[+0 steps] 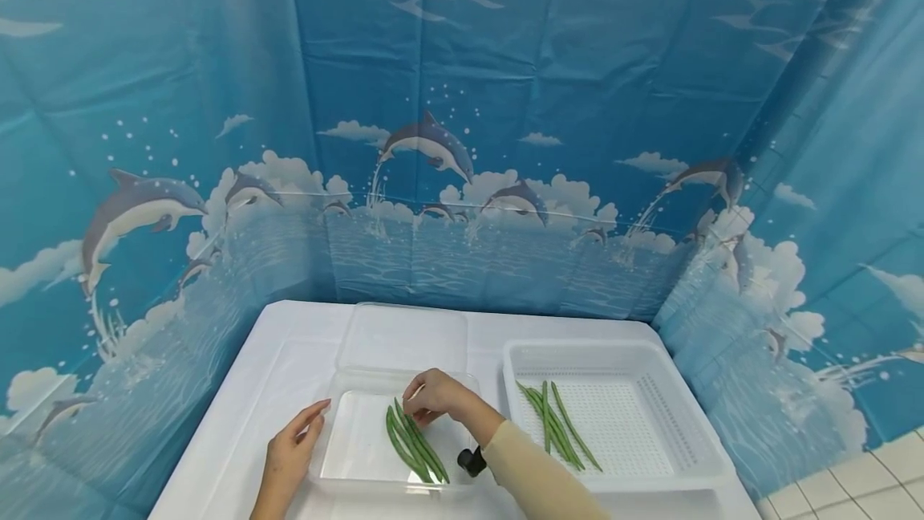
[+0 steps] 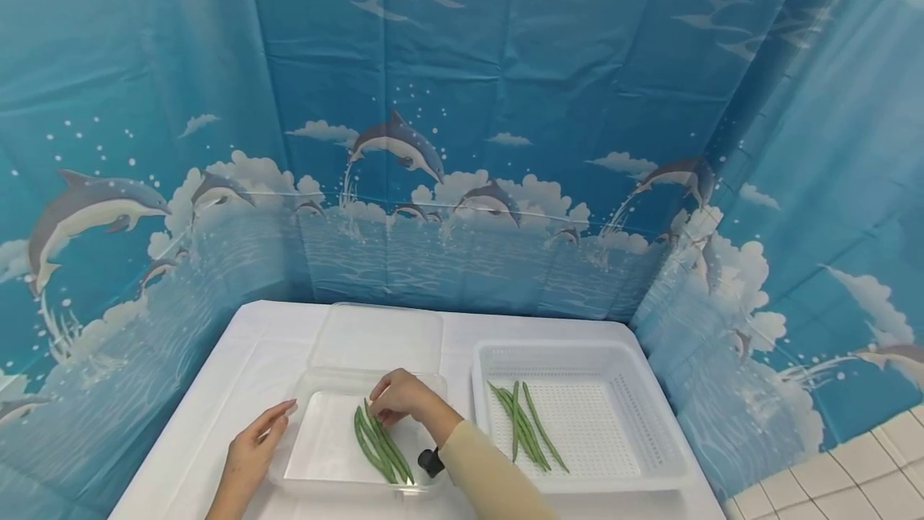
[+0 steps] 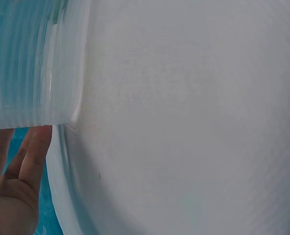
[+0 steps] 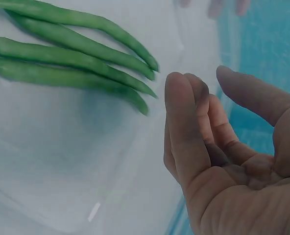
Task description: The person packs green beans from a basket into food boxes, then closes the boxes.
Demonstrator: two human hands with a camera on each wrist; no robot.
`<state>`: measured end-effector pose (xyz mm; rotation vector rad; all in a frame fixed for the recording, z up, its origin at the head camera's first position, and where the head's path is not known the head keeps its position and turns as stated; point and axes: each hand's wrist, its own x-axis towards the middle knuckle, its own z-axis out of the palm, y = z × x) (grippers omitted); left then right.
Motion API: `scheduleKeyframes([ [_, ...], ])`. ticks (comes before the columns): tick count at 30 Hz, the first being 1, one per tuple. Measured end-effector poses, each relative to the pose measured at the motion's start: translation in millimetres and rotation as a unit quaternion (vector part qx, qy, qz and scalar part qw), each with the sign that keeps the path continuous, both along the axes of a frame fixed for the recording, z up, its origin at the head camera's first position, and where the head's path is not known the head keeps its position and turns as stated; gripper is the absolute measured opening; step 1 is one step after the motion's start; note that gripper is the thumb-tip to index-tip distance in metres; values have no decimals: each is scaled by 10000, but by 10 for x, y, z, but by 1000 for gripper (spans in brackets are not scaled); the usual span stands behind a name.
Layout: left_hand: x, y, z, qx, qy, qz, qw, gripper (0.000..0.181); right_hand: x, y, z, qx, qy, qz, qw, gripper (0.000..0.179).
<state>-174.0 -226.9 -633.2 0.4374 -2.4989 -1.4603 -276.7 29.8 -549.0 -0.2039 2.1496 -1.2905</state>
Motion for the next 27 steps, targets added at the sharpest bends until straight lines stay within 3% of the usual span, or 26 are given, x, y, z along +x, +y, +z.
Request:
scheduleKeyframes([
  [6,18,0,11,32,37,48,10000,37,-148,291,276,-335,66,-123,9993,28],
  [13,30,26,-7,77,-35,12,10000,37,-196,775,442,-341,306,-451,9979,31],
  [19,13,25,-13,84,-23,-61,9999,38,-203,1238,449,-325,363,-915,9946,31],
  [27,4,26,14,58,12,17,10000,38,-164,1734,336,-362,251,-1419,9889,37],
])
